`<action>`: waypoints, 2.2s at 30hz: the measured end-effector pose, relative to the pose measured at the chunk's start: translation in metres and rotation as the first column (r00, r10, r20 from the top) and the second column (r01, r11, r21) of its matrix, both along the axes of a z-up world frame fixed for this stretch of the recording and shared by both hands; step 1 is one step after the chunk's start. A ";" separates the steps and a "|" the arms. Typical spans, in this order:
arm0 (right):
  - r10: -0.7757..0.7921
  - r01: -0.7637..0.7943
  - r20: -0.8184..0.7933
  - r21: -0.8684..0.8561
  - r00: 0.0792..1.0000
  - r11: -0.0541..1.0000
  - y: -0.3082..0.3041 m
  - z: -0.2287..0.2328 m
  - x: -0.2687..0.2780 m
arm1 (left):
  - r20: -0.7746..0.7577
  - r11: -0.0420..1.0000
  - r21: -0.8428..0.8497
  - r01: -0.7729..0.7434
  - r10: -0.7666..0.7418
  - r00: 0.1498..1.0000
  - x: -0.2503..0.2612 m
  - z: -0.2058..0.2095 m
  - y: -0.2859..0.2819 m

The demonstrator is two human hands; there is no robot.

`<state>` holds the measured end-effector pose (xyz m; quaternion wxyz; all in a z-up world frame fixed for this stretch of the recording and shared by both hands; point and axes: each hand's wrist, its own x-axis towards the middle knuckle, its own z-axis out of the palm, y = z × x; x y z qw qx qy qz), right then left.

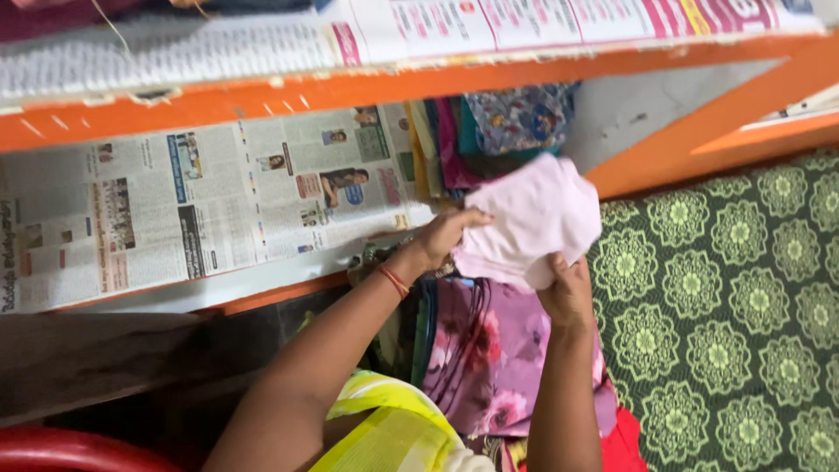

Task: The person folds various garments one by one and places them into a shelf. The person handles shirts and other clothing items, folding each neatly before stacking them inside the shelf.

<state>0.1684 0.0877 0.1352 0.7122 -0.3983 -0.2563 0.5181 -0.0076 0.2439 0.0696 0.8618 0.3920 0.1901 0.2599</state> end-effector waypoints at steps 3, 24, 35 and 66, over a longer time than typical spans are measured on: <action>0.030 -0.035 0.142 0.030 0.989 0.999 0.045 0.028 -0.015 | 0.284 0.985 -0.155 -0.079 0.121 0.951 0.005 0.009 0.031; -0.203 0.420 0.957 0.100 0.209 0.902 0.233 -0.033 0.118 | -0.440 0.513 0.841 0.170 0.467 0.767 0.033 -0.049 0.152; 0.029 0.115 0.958 0.004 -0.284 0.993 0.263 -0.122 0.139 | -0.352 0.410 0.901 0.143 0.497 0.793 0.060 -0.020 0.154; 0.255 0.715 0.962 -0.245 0.096 0.654 -0.230 -0.147 -0.013 | -0.593 0.154 0.805 0.573 0.240 0.769 0.035 -0.039 -0.248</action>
